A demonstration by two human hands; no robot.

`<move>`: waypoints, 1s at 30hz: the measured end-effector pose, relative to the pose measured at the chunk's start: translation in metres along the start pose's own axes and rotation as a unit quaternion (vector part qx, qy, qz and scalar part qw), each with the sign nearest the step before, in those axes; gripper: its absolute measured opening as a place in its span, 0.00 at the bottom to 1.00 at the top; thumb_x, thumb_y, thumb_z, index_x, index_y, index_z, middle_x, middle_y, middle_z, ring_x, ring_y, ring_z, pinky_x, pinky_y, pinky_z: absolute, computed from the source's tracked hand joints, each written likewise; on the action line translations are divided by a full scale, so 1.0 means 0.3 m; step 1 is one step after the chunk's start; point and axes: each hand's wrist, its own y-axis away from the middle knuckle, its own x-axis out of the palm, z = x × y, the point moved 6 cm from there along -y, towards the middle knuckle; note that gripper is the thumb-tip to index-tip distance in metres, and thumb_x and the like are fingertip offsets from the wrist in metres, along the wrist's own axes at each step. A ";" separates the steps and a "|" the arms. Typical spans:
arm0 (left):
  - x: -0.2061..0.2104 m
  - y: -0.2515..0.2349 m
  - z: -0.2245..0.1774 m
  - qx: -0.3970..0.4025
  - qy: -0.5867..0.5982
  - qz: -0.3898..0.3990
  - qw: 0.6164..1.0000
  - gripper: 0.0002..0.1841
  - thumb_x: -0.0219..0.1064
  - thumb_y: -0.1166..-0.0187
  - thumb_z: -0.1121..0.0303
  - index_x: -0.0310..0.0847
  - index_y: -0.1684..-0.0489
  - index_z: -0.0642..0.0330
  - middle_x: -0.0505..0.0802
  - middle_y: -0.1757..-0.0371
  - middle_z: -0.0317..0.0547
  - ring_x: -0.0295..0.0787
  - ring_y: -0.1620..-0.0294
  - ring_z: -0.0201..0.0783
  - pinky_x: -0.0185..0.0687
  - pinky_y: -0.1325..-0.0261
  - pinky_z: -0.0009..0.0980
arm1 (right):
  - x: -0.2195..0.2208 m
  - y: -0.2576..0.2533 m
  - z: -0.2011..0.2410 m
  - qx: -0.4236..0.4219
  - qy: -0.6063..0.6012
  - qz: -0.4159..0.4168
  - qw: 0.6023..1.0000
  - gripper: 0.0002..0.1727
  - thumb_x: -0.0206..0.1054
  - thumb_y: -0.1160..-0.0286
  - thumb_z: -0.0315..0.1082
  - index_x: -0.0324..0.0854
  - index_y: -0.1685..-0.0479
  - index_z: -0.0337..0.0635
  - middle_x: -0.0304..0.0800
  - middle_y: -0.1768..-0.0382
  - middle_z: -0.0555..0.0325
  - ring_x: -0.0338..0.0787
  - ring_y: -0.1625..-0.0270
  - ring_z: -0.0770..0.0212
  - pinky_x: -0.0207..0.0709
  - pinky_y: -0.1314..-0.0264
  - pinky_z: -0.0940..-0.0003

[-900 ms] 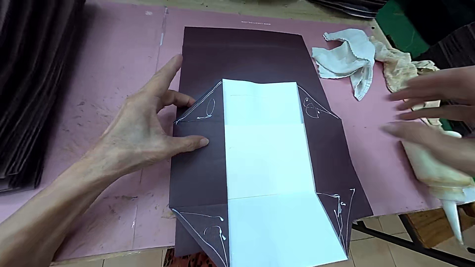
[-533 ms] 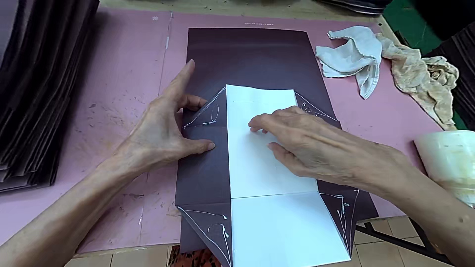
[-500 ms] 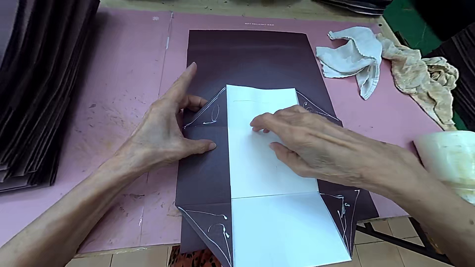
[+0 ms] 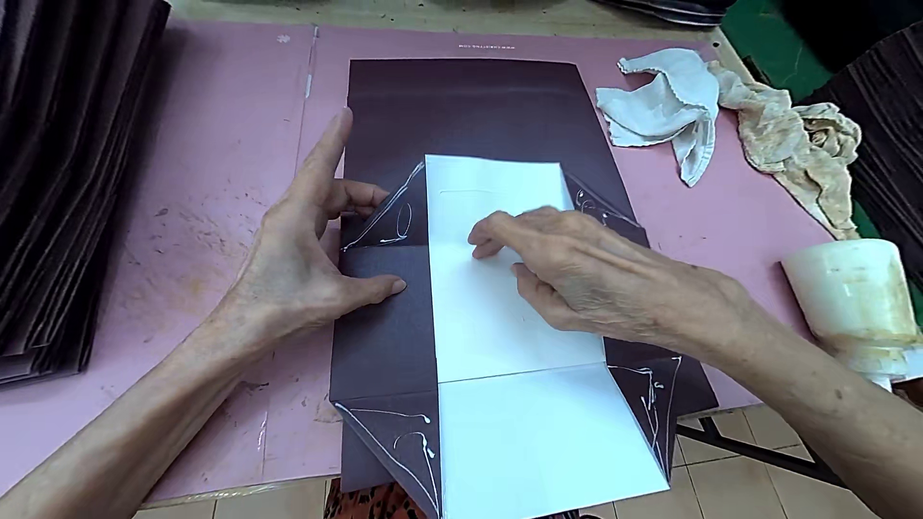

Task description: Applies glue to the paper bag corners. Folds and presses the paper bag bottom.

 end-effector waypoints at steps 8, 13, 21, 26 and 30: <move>0.003 0.016 0.006 0.010 0.039 -0.007 0.999 0.67 0.80 0.56 0.66 0.35 0.06 0.62 0.88 0.41 0.39 0.87 0.42 0.27 0.80 0.34 0.22 | -0.025 0.026 -0.009 0.035 0.034 0.010 0.999 0.19 0.61 0.35 0.21 0.83 0.43 0.33 0.85 0.70 0.52 0.84 0.70 0.55 0.74 0.67 0.62; 0.001 0.018 0.008 0.008 0.047 -0.017 0.999 0.68 0.81 0.58 0.67 0.35 0.05 0.62 0.89 0.41 0.39 0.88 0.42 0.28 0.81 0.33 0.24 | -0.020 0.010 0.002 0.026 0.033 0.004 0.999 0.18 0.62 0.34 0.21 0.82 0.42 0.33 0.85 0.70 0.53 0.83 0.72 0.58 0.73 0.70 0.65; 0.004 0.027 0.011 0.010 0.052 -0.011 0.999 0.68 0.81 0.55 0.65 0.34 0.05 0.61 0.88 0.40 0.39 0.88 0.42 0.28 0.81 0.33 0.25 | -0.065 0.033 -0.034 0.054 0.040 0.013 0.998 0.17 0.62 0.36 0.22 0.84 0.47 0.34 0.89 0.68 0.53 0.84 0.75 0.59 0.73 0.74 0.64; 0.002 0.029 0.016 -0.007 0.069 -0.007 0.998 0.68 0.81 0.56 0.65 0.35 0.05 0.58 0.87 0.39 0.37 0.88 0.42 0.28 0.83 0.36 0.23 | -0.082 0.042 -0.030 0.055 0.032 0.004 0.998 0.18 0.62 0.35 0.21 0.83 0.44 0.34 0.92 0.63 0.52 0.85 0.73 0.61 0.72 0.73 0.68; 0.005 0.035 0.011 -0.006 0.080 -0.012 0.997 0.68 0.82 0.56 0.67 0.34 0.05 0.57 0.87 0.38 0.37 0.88 0.41 0.29 0.82 0.35 0.23 | -0.034 0.031 -0.018 0.045 0.028 0.021 0.998 0.20 0.62 0.35 0.21 0.82 0.40 0.33 0.91 0.61 0.50 0.88 0.68 0.53 0.76 0.67 0.60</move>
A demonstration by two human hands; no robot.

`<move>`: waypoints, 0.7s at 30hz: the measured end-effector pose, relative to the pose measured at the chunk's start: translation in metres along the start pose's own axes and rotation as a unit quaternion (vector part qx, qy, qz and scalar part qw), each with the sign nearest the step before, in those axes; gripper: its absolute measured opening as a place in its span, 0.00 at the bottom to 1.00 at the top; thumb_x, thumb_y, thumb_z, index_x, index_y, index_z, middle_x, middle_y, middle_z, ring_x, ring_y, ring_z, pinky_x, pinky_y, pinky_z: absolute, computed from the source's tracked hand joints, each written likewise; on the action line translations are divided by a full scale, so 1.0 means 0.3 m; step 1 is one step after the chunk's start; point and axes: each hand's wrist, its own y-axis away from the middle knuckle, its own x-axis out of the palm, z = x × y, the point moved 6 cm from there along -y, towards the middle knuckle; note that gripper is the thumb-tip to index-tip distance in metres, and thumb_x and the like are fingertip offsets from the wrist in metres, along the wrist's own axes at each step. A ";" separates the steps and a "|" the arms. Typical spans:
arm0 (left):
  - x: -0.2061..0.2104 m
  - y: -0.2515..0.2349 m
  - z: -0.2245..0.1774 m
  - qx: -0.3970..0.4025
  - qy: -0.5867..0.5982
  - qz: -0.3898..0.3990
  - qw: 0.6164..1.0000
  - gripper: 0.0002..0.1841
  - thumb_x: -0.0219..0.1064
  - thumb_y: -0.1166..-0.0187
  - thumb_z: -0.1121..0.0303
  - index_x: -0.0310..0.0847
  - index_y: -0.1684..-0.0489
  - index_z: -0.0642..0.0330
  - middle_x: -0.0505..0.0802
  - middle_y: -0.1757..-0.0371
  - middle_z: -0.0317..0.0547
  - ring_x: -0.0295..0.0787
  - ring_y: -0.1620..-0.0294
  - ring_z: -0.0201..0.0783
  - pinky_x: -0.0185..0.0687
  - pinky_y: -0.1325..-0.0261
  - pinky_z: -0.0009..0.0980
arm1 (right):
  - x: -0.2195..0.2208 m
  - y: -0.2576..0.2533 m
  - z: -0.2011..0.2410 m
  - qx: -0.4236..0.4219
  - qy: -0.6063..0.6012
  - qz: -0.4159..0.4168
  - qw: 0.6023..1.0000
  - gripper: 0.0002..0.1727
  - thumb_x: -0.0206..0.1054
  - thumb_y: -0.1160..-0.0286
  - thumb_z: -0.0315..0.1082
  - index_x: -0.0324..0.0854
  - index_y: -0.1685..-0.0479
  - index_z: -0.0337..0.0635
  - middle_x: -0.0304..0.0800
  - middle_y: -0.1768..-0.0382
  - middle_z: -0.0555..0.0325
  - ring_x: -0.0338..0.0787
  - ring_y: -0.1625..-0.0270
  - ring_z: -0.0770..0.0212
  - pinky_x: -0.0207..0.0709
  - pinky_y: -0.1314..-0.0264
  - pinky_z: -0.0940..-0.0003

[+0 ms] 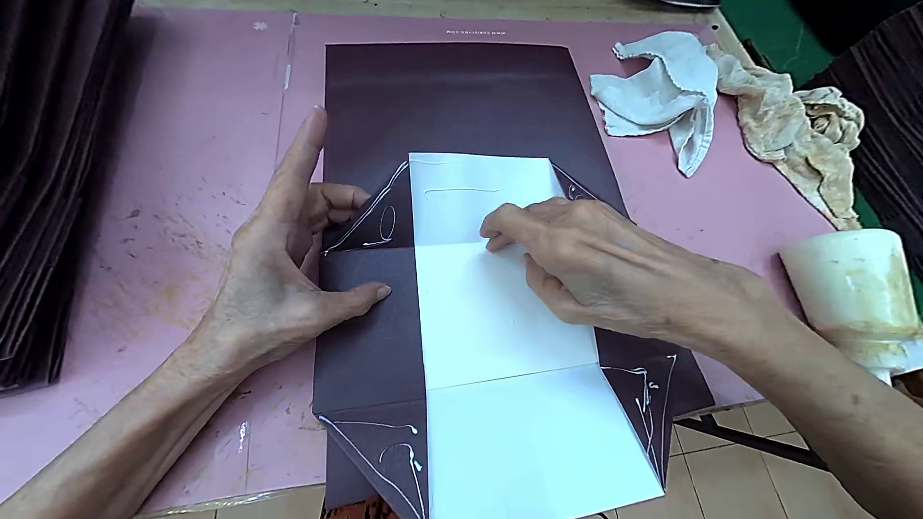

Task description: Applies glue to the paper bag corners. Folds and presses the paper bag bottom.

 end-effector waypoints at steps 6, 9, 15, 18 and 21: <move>-0.002 0.000 -0.006 0.001 0.013 -0.009 1.000 0.69 0.82 0.57 0.68 0.34 0.05 0.59 0.87 0.39 0.38 0.88 0.42 0.29 0.83 0.35 0.23 | -0.165 0.090 -0.052 0.065 -0.036 -0.075 0.994 0.22 0.62 0.27 0.24 0.75 0.32 0.32 0.89 0.38 0.44 0.90 0.41 0.57 0.82 0.39 0.66; 0.001 -0.001 -0.003 0.017 0.023 -0.008 1.000 0.68 0.81 0.54 0.69 0.32 0.05 0.61 0.85 0.39 0.37 0.86 0.41 0.28 0.81 0.33 0.22 | -0.166 0.196 -0.155 0.143 -0.063 -0.041 0.987 0.40 0.74 0.36 0.46 0.66 0.22 0.40 0.84 0.31 0.52 0.85 0.32 0.60 0.78 0.31 0.67; 0.002 0.003 0.005 0.014 0.052 0.001 0.999 0.68 0.82 0.56 0.68 0.36 0.05 0.55 0.87 0.41 0.36 0.89 0.45 0.29 0.85 0.39 0.22 | -0.076 0.217 -0.270 0.192 -0.162 -0.005 0.968 0.61 0.87 0.58 0.39 0.58 0.13 0.35 0.89 0.37 0.50 0.88 0.36 0.59 0.79 0.30 0.65; -0.001 0.009 0.023 -0.004 0.068 0.002 0.998 0.69 0.83 0.57 0.69 0.35 0.04 0.52 0.86 0.39 0.36 0.90 0.45 0.30 0.87 0.41 0.23 | -0.059 0.202 -0.310 0.196 -0.165 -0.028 0.966 0.63 0.87 0.62 0.47 0.59 0.14 0.33 0.90 0.42 0.60 0.87 0.42 0.74 0.79 0.35 0.79; 0.004 0.004 0.030 -0.031 0.085 0.011 0.996 0.71 0.83 0.58 0.72 0.32 0.04 0.51 0.87 0.36 0.35 0.90 0.42 0.30 0.88 0.39 0.23 | -0.034 0.189 -0.332 0.223 -0.183 -0.044 0.957 0.65 0.89 0.68 0.43 0.61 0.15 0.32 0.89 0.45 0.61 0.86 0.46 0.75 0.78 0.39 0.79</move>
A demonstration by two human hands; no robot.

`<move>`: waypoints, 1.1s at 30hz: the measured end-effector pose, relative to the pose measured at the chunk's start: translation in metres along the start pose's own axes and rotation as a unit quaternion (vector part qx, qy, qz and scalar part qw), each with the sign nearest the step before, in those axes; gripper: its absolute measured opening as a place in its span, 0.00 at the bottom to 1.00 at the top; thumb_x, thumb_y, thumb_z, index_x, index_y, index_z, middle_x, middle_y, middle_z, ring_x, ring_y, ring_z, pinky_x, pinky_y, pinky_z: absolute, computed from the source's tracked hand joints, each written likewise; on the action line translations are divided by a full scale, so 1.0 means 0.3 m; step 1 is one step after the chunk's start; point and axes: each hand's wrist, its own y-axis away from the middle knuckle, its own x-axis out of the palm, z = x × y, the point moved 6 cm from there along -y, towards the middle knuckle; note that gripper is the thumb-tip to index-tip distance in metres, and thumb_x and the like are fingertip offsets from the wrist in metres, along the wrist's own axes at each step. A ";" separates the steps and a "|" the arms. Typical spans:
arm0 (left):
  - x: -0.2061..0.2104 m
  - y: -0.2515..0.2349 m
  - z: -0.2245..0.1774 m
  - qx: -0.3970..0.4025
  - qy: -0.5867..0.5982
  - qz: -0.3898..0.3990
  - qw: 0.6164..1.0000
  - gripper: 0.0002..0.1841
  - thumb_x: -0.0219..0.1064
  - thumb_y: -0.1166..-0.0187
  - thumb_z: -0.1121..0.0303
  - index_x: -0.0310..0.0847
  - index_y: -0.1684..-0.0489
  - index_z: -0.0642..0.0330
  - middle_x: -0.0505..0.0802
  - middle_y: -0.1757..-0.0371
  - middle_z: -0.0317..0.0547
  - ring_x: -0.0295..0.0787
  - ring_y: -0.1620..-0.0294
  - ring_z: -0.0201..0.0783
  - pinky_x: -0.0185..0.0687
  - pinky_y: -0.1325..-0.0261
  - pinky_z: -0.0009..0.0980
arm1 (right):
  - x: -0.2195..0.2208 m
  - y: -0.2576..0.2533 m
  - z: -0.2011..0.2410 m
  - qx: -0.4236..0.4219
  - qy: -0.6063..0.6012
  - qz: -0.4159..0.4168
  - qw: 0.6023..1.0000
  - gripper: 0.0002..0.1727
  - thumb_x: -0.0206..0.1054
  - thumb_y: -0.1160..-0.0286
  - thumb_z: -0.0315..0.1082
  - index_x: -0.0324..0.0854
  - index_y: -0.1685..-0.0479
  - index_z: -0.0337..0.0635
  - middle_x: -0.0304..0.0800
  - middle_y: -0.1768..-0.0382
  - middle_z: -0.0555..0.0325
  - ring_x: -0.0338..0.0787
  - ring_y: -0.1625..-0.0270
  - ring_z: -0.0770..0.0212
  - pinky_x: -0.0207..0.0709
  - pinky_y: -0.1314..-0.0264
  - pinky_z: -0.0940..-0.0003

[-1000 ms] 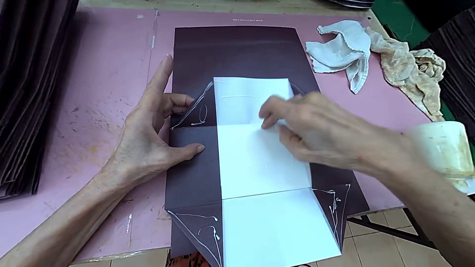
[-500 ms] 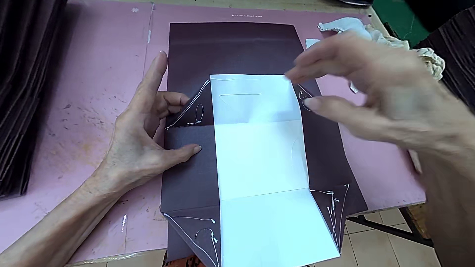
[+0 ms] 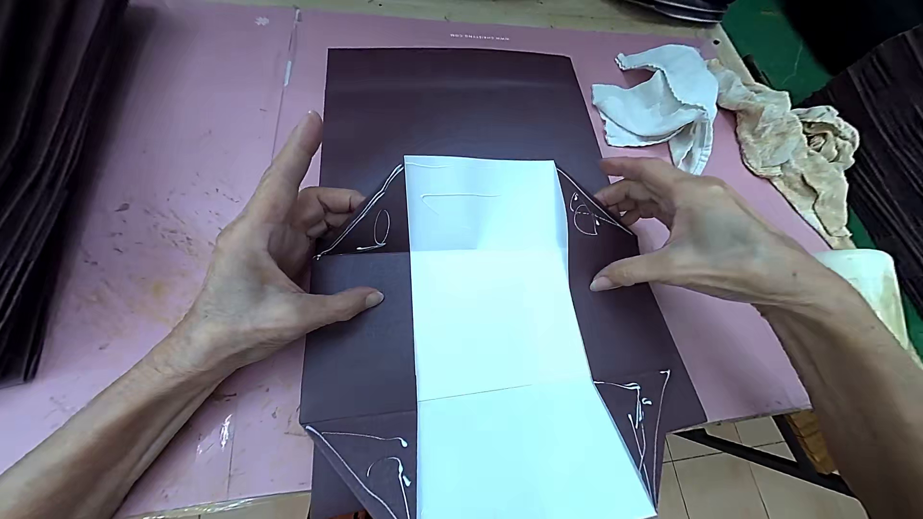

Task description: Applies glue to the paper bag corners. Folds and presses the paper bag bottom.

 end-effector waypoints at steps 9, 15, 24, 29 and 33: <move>0.001 0.003 -0.007 -0.060 0.029 0.011 0.998 0.71 0.80 0.61 0.81 0.33 0.04 0.48 0.88 0.36 0.35 0.92 0.47 0.30 0.89 0.48 0.21 | 0.015 0.049 -0.014 -0.104 -0.083 -0.089 0.987 0.59 0.88 0.62 0.37 0.62 0.19 0.25 0.89 0.48 0.64 0.87 0.45 0.79 0.78 0.32 0.84; 0.003 -0.001 0.007 -0.052 0.052 0.010 0.997 0.70 0.79 0.61 0.81 0.39 0.04 0.43 0.91 0.39 0.33 0.94 0.50 0.30 0.90 0.51 0.20 | 0.016 0.058 0.007 -0.097 -0.076 -0.073 0.990 0.47 0.87 0.59 0.34 0.67 0.30 0.35 0.86 0.47 0.65 0.87 0.45 0.80 0.78 0.34 0.85; 0.012 -0.010 0.011 -0.038 0.065 0.016 0.997 0.70 0.79 0.60 0.80 0.34 0.04 0.51 0.90 0.39 0.32 0.92 0.46 0.28 0.89 0.46 0.20 | 0.021 0.085 0.042 -0.168 0.032 -0.037 0.985 0.18 0.79 0.39 0.35 0.91 0.50 0.38 0.81 0.39 0.51 0.80 0.35 0.71 0.71 0.33 0.87; 0.011 -0.009 0.016 -0.025 0.053 0.027 0.998 0.70 0.80 0.58 0.78 0.33 0.04 0.52 0.90 0.38 0.33 0.92 0.44 0.29 0.89 0.44 0.20 | 0.039 0.093 0.049 -0.177 0.080 -0.033 0.980 0.16 0.74 0.32 0.39 0.93 0.48 0.41 0.79 0.38 0.44 0.81 0.37 0.65 0.73 0.34 0.82; 0.014 -0.011 0.012 -0.019 0.045 0.031 0.998 0.69 0.79 0.58 0.78 0.32 0.04 0.53 0.90 0.38 0.34 0.92 0.44 0.30 0.89 0.42 0.21 | 0.053 0.099 0.064 -0.167 0.121 -0.030 0.978 0.19 0.71 0.28 0.41 0.92 0.42 0.43 0.79 0.35 0.40 0.82 0.34 0.58 0.75 0.32 0.74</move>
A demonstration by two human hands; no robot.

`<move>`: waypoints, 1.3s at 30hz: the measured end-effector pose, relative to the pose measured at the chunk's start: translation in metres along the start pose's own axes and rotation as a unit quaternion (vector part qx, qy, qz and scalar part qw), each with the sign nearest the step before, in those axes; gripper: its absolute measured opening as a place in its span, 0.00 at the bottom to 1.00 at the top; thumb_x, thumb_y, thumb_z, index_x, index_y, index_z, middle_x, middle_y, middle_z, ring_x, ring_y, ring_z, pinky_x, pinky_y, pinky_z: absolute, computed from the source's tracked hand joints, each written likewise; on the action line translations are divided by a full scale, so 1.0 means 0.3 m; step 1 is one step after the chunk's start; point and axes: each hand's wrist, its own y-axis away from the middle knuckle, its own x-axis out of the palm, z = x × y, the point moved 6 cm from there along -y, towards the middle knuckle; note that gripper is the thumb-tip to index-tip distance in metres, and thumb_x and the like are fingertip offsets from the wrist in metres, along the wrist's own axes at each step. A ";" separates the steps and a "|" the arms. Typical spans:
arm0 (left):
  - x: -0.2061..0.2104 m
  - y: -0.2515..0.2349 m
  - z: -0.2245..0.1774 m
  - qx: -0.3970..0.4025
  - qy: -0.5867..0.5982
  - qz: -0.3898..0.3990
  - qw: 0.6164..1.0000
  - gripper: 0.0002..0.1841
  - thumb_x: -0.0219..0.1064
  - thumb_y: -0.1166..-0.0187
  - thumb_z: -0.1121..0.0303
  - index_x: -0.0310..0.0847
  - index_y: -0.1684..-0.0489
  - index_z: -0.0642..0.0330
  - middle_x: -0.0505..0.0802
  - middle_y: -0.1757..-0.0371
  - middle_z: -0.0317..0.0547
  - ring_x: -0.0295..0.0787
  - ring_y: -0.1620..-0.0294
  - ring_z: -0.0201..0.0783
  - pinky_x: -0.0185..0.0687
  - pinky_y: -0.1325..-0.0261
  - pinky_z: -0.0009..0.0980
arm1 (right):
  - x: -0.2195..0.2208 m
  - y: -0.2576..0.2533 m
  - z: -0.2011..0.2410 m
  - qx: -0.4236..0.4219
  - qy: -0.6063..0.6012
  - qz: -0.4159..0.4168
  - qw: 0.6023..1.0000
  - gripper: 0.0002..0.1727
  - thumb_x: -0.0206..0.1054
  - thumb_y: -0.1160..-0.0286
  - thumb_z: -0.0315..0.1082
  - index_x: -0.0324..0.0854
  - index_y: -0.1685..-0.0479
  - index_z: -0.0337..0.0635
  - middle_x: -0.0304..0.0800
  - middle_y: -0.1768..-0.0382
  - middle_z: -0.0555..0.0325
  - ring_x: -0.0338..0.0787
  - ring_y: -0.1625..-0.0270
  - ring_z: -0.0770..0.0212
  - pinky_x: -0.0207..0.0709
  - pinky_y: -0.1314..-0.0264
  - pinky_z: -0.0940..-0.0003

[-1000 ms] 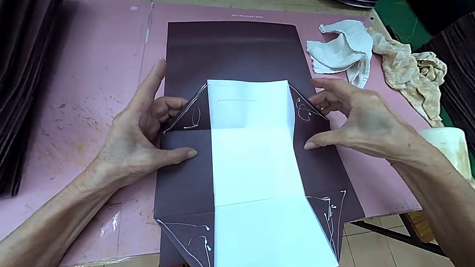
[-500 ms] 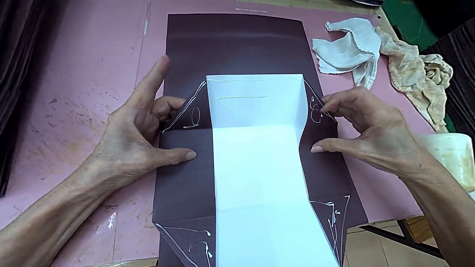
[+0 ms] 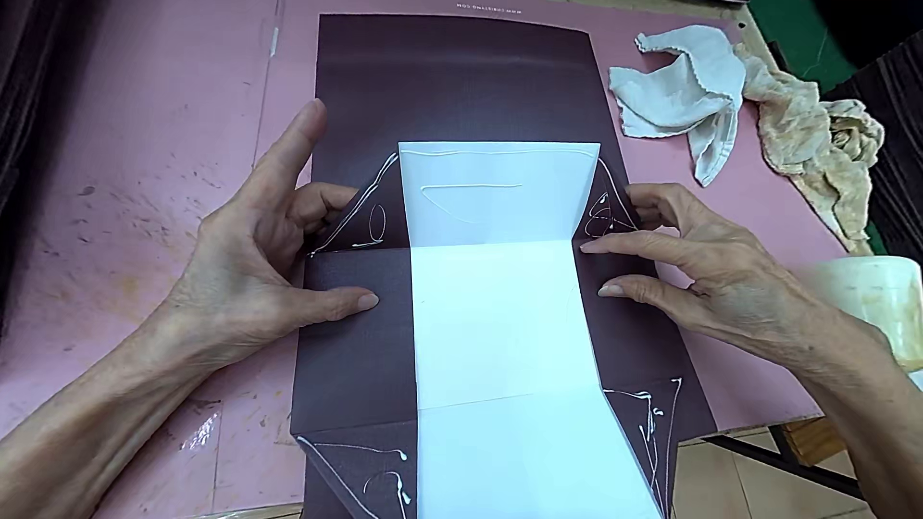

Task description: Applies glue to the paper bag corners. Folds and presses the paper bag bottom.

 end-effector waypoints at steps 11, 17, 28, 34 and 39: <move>0.030 0.152 -0.057 0.110 -0.225 0.084 0.964 0.54 0.61 0.19 0.39 0.24 0.03 0.51 0.83 0.20 0.35 0.73 0.15 0.39 0.61 0.08 0.45 | 0.013 0.075 -0.025 0.020 -0.123 -0.052 0.991 0.36 0.74 0.28 0.49 0.64 0.29 0.36 0.90 0.34 0.60 0.87 0.31 0.74 0.79 0.28 0.78; 0.081 0.228 -0.116 0.042 -0.298 0.179 0.937 0.81 0.60 0.60 0.12 0.20 0.04 0.54 0.56 0.05 0.28 0.42 0.04 0.38 0.31 0.03 0.56 | 0.026 0.129 -0.058 -0.055 -0.105 0.088 0.989 0.69 0.59 0.55 0.91 0.74 0.16 0.45 0.75 0.16 0.63 0.66 0.10 0.52 0.51 0.08 0.31; 0.144 0.251 -0.150 0.093 -0.370 0.166 0.909 0.77 0.60 0.55 0.16 0.31 0.04 0.64 0.62 0.07 0.46 0.50 0.05 0.49 0.30 0.10 0.70 | 0.016 0.237 0.056 -0.069 0.013 0.143 0.987 0.70 0.50 0.51 0.90 0.59 0.07 0.46 0.57 0.07 0.57 0.49 0.05 0.43 0.37 0.10 0.26; 0.135 0.258 -0.142 0.118 -0.322 0.157 0.926 0.73 0.61 0.45 0.20 0.24 0.04 0.62 0.62 0.07 0.38 0.47 0.04 0.39 0.27 0.06 0.65 | 0.010 0.219 0.076 -0.056 0.008 0.133 0.989 0.69 0.49 0.50 0.90 0.66 0.11 0.42 0.64 0.10 0.51 0.57 0.07 0.41 0.39 0.12 0.23; 0.132 0.247 -0.142 0.104 -0.323 0.121 0.933 0.62 0.50 0.29 0.23 0.27 0.04 0.62 0.71 0.11 0.36 0.55 0.07 0.38 0.30 0.08 0.69 | -0.023 0.171 0.065 -0.075 -0.039 0.102 0.991 0.56 0.55 0.38 0.82 0.83 0.27 0.40 0.82 0.23 0.51 0.74 0.15 0.51 0.51 0.11 0.33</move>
